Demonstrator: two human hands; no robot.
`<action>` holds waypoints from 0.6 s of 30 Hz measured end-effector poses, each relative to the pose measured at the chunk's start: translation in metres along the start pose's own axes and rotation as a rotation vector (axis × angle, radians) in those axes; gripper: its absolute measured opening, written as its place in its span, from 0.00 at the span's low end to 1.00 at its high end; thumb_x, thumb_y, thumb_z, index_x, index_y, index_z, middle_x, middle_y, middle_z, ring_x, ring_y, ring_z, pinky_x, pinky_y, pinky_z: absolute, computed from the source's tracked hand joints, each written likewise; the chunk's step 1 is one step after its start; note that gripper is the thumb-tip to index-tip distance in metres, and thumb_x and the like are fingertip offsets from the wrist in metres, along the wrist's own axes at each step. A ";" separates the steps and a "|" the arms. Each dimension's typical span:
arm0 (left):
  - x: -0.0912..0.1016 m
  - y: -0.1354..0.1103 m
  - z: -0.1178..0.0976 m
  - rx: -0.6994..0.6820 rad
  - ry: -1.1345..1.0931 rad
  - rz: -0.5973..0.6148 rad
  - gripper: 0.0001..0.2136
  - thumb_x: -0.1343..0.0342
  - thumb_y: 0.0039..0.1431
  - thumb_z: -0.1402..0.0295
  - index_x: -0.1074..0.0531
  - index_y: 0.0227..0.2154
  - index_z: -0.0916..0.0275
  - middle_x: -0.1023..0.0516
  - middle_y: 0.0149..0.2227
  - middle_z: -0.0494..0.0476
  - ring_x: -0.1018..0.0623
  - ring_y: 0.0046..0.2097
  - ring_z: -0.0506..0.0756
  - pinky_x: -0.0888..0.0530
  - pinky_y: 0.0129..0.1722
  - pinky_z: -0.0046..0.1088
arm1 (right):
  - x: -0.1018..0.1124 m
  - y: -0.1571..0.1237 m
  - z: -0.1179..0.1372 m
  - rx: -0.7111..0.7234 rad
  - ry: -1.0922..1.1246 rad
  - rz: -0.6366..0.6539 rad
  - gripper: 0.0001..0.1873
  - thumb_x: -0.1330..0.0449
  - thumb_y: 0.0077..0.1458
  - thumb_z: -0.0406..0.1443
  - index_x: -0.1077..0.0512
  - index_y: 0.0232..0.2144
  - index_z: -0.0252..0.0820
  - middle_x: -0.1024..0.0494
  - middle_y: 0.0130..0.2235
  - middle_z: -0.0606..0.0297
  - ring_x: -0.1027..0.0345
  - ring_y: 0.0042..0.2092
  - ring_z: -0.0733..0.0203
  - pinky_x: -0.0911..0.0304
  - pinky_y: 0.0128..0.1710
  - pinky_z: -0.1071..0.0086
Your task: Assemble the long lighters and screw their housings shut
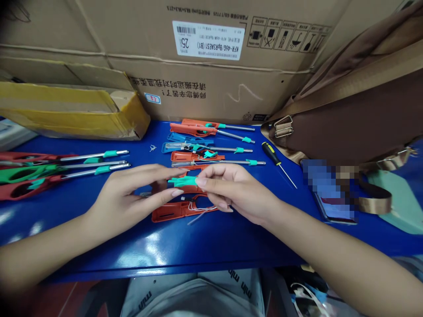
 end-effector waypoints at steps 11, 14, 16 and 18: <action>-0.002 -0.001 -0.002 -0.021 0.028 0.030 0.12 0.33 0.61 0.68 0.22 0.47 0.61 0.16 0.40 0.55 0.21 0.32 0.48 0.22 0.33 0.22 | 0.000 0.002 -0.010 -0.237 0.252 0.105 0.07 0.32 0.56 0.33 0.26 0.29 0.37 0.35 0.20 0.76 0.56 0.17 0.77 0.57 0.12 0.83; -0.001 -0.001 -0.004 -0.067 0.050 0.048 0.14 0.35 0.64 0.68 0.23 0.52 0.59 0.15 0.43 0.56 0.19 0.36 0.50 0.20 0.38 0.24 | -0.001 0.002 -0.011 -0.262 0.245 0.082 0.09 0.31 0.55 0.34 0.27 0.29 0.37 0.33 0.21 0.76 0.55 0.16 0.78 0.57 0.11 0.84; -0.002 -0.001 -0.007 -0.133 0.043 0.083 0.14 0.38 0.66 0.71 0.23 0.53 0.58 0.15 0.45 0.56 0.17 0.41 0.51 0.20 0.43 0.25 | -0.001 0.001 -0.011 -0.269 0.242 0.071 0.10 0.30 0.54 0.35 0.27 0.28 0.37 0.32 0.22 0.75 0.53 0.17 0.78 0.56 0.11 0.84; -0.002 -0.002 -0.009 -0.203 0.034 0.133 0.13 0.39 0.67 0.73 0.23 0.53 0.58 0.15 0.46 0.56 0.17 0.45 0.51 0.21 0.47 0.24 | 0.000 0.001 -0.012 -0.280 0.237 0.072 0.11 0.30 0.53 0.36 0.27 0.27 0.36 0.31 0.23 0.74 0.53 0.17 0.78 0.56 0.11 0.84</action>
Point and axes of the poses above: each hand's wrist, its own y-axis towards the middle knuckle, its own x-axis out of the back of the hand, z = x × y, the point moved 5 cm from there along y, towards the middle knuckle
